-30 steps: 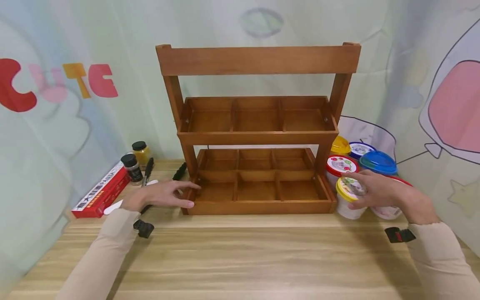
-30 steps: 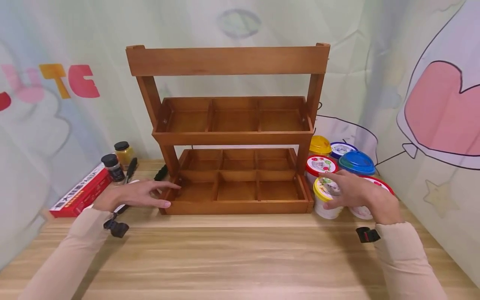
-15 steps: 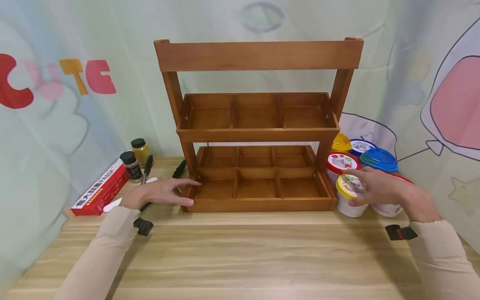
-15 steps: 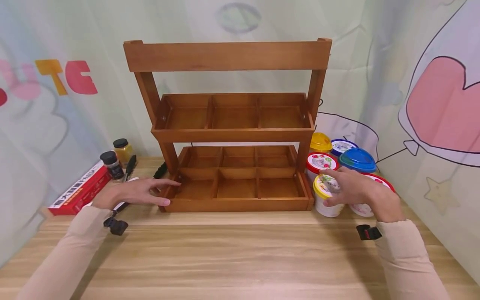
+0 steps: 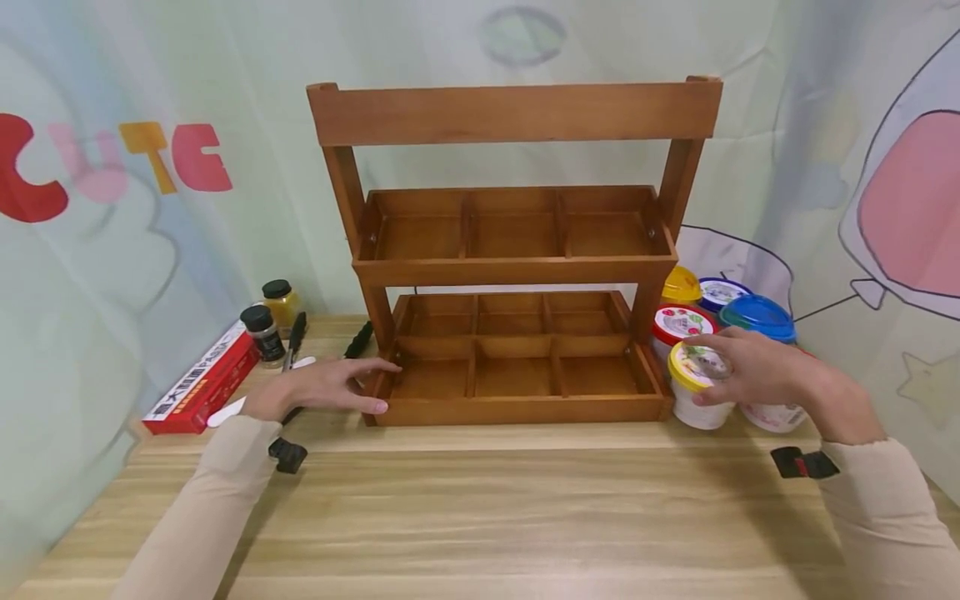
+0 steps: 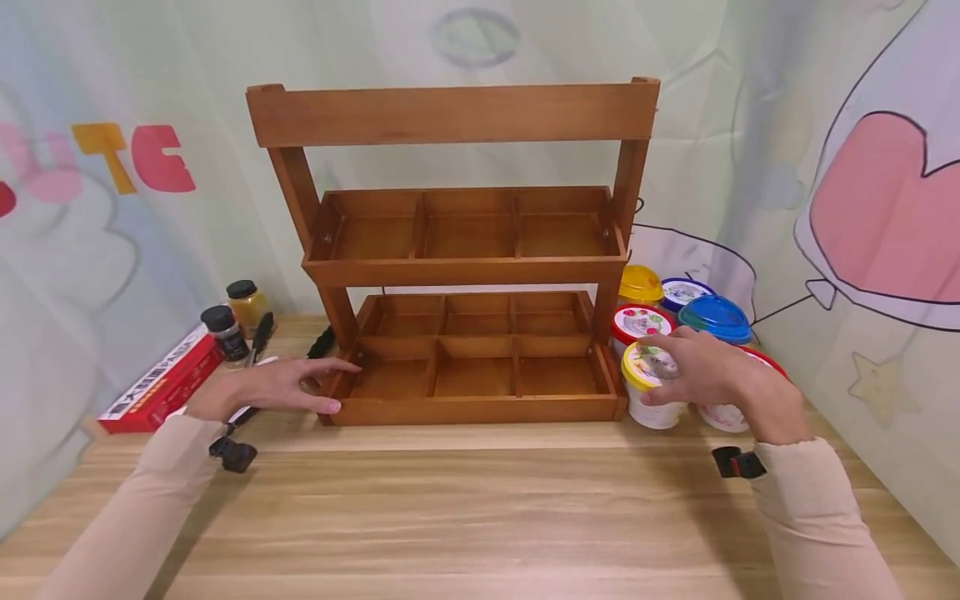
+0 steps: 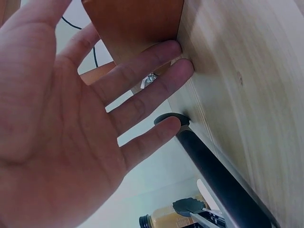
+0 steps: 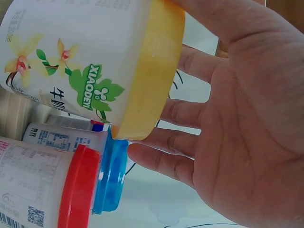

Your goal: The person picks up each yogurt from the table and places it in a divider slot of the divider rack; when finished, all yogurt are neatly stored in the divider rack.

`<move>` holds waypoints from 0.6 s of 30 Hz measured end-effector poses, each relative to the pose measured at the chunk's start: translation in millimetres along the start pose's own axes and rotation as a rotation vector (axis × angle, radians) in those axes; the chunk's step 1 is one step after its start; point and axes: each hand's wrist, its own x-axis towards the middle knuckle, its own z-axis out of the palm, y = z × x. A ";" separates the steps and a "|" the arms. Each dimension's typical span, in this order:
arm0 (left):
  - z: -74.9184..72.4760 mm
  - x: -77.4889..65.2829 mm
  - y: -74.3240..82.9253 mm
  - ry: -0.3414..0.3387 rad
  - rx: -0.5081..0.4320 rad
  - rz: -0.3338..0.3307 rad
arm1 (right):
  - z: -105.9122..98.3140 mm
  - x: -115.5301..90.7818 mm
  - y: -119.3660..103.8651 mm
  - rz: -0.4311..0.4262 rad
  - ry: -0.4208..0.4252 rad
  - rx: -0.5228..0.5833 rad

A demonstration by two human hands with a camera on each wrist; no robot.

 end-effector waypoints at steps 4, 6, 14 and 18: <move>-0.4 0.9 0.5 -0.001 -0.003 -0.013 | -2.9 -1.8 -3.6 -0.007 0.038 -0.018; -0.6 -0.1 0.7 -0.001 -0.007 -0.024 | -4.2 -2.2 -5.0 -0.021 0.055 -0.033; -1.5 -0.5 1.6 -0.008 -0.013 -0.022 | -6.1 -5.3 -9.5 -0.054 0.124 -0.065; -1.4 0.1 2.1 -0.009 -0.007 -0.031 | -7.5 -6.3 -10.6 -0.058 0.136 -0.071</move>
